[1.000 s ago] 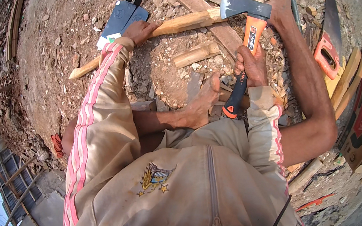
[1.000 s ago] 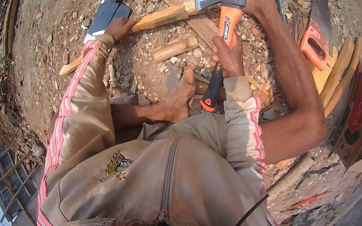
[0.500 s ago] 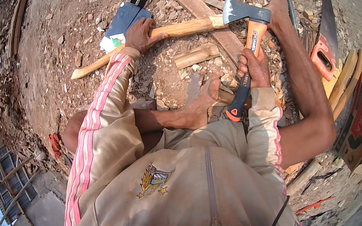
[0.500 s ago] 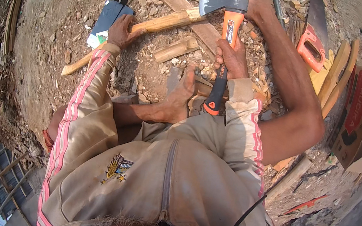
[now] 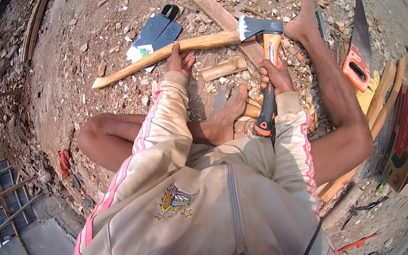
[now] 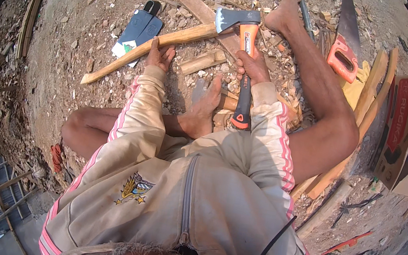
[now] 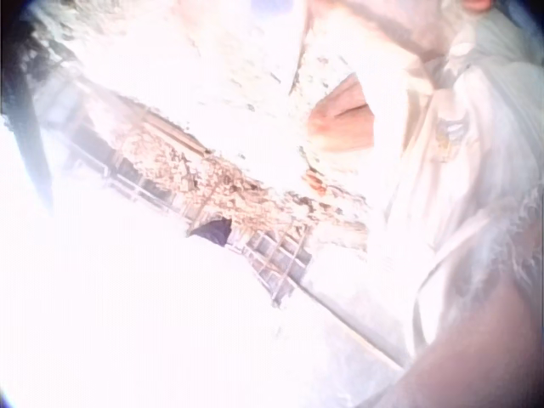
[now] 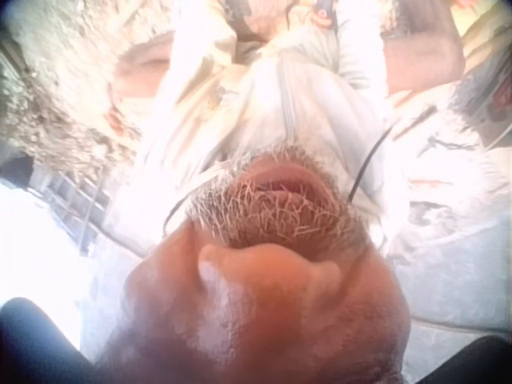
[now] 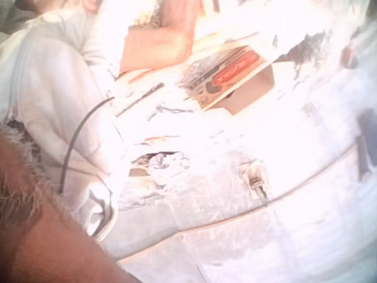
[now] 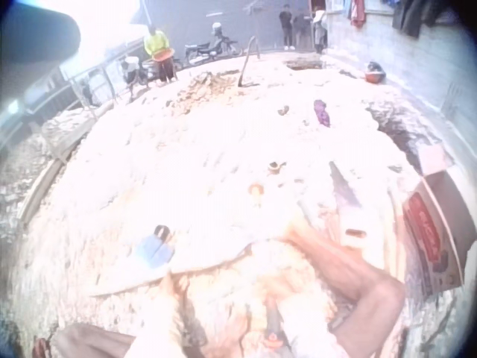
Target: The person sits on the ground and uses a small axe to chip and shape a piece of wood held between their legs. They repeatedly strike the wood to remove small pieces and refine its shape.
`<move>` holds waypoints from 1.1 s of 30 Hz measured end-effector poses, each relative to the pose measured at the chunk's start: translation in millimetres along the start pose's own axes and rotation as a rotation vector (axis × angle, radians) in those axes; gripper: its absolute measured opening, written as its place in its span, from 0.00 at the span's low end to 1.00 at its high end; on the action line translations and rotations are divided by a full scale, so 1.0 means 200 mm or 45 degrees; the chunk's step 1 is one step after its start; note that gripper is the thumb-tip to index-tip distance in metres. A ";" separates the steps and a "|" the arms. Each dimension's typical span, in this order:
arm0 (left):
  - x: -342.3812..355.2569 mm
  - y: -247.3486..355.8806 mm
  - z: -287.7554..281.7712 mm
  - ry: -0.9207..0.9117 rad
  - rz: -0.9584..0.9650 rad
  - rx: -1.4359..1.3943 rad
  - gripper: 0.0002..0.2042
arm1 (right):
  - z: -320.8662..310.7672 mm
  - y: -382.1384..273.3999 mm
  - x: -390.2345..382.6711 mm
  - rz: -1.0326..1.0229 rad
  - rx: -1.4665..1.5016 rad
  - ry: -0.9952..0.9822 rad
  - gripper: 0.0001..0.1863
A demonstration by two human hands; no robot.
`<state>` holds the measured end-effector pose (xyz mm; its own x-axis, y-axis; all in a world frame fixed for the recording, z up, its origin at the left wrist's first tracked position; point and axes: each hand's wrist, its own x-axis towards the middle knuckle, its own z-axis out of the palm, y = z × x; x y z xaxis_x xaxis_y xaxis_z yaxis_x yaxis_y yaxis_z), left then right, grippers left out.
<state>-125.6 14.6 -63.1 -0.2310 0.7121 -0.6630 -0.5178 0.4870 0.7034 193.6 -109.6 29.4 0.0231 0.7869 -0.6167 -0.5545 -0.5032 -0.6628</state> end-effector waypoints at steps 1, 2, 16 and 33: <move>0.00 -0.02 -0.01 -0.005 0.019 -0.137 0.26 | 0.02 -0.01 0.00 0.007 -0.010 -0.031 0.10; 0.03 -0.01 -0.02 -0.049 0.056 -0.208 0.24 | 0.03 -0.02 -0.01 -0.021 -0.068 -0.046 0.11; -0.37 0.44 0.54 -0.026 0.879 -0.446 0.29 | 0.16 -0.11 -0.17 -0.515 -0.296 -0.056 0.12; -0.20 0.48 1.03 -0.026 1.503 0.340 0.34 | 0.20 -0.06 -0.22 -0.843 -1.033 0.389 0.15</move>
<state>4.1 137.7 84.7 -0.4324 0.7951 0.4253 0.1898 -0.3808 0.9050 165.8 -123.9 81.5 0.3826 0.9231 -0.0395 0.3550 -0.1864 -0.9161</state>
